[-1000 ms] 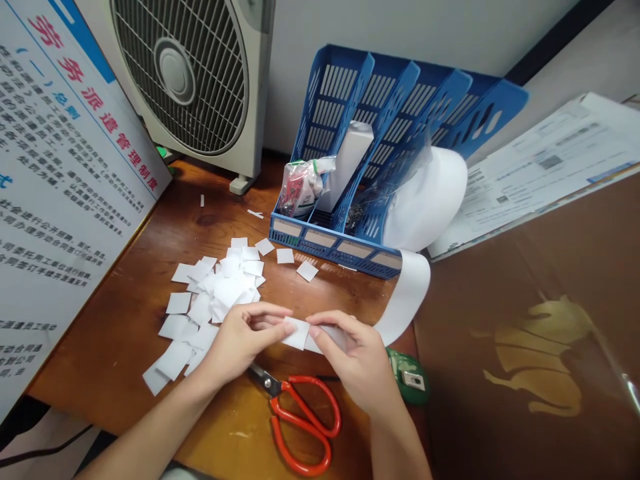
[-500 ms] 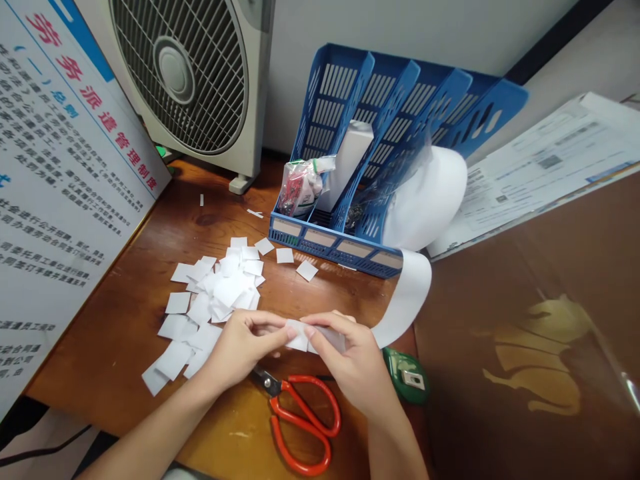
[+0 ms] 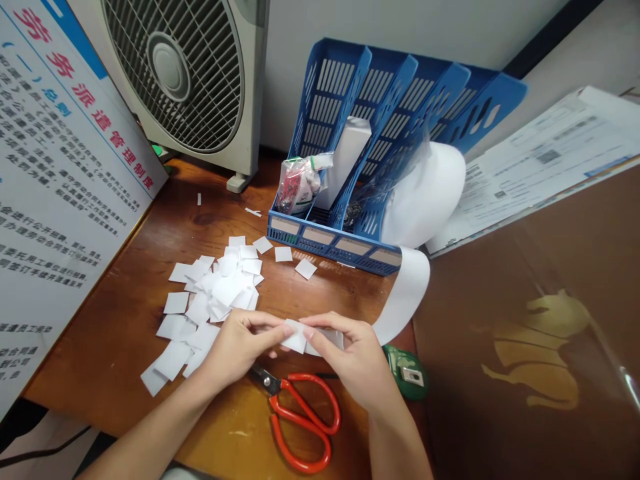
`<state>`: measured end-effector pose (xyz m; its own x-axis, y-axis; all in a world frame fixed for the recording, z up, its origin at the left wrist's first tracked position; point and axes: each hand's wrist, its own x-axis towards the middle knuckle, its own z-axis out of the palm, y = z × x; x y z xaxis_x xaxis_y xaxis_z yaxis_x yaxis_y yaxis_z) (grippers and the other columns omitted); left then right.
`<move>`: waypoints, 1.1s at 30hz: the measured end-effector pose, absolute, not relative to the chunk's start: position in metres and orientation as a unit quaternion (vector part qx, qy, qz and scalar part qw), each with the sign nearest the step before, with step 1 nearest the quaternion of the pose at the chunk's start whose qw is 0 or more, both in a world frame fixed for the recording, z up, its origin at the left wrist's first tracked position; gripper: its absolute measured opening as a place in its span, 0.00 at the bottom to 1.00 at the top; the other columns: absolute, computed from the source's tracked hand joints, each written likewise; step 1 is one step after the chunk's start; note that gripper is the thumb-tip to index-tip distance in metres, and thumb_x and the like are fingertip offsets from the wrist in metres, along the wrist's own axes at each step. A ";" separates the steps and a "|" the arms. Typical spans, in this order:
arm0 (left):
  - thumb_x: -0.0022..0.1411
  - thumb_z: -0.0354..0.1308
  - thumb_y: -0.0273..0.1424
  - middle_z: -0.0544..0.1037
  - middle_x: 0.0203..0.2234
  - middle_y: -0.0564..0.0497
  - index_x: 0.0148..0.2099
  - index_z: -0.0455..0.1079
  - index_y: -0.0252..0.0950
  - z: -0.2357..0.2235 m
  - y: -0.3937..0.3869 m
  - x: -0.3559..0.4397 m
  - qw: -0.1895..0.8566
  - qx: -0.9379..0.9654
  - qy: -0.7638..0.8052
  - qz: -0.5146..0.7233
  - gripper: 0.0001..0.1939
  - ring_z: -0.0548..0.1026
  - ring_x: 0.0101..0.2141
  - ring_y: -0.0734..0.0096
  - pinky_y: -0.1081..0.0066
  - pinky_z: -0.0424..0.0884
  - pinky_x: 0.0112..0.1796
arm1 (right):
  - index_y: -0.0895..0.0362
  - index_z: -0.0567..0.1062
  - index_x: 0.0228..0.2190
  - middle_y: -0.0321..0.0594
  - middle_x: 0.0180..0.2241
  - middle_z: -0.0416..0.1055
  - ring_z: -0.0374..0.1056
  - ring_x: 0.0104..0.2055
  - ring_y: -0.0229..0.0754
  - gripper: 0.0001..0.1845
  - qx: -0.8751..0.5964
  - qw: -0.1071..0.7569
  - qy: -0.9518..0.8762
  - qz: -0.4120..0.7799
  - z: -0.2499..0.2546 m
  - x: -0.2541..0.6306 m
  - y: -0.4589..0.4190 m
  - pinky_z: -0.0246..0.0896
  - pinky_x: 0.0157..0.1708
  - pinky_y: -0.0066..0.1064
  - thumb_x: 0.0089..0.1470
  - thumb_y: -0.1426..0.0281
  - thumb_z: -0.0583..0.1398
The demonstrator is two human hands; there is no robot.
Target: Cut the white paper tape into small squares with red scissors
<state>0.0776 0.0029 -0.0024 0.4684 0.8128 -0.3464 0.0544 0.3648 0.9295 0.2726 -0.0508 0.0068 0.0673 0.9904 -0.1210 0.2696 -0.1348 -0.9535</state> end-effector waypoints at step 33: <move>0.66 0.62 0.39 0.85 0.27 0.46 0.38 0.82 0.32 0.008 0.017 0.059 0.606 0.607 0.470 0.210 0.15 0.80 0.27 0.67 0.74 0.74 0.30 | 0.53 0.74 0.35 0.40 0.36 0.74 0.72 0.37 0.44 0.10 -0.604 0.220 -0.740 0.199 0.004 0.256 -0.121 0.64 0.38 0.34 0.61 0.77 0.55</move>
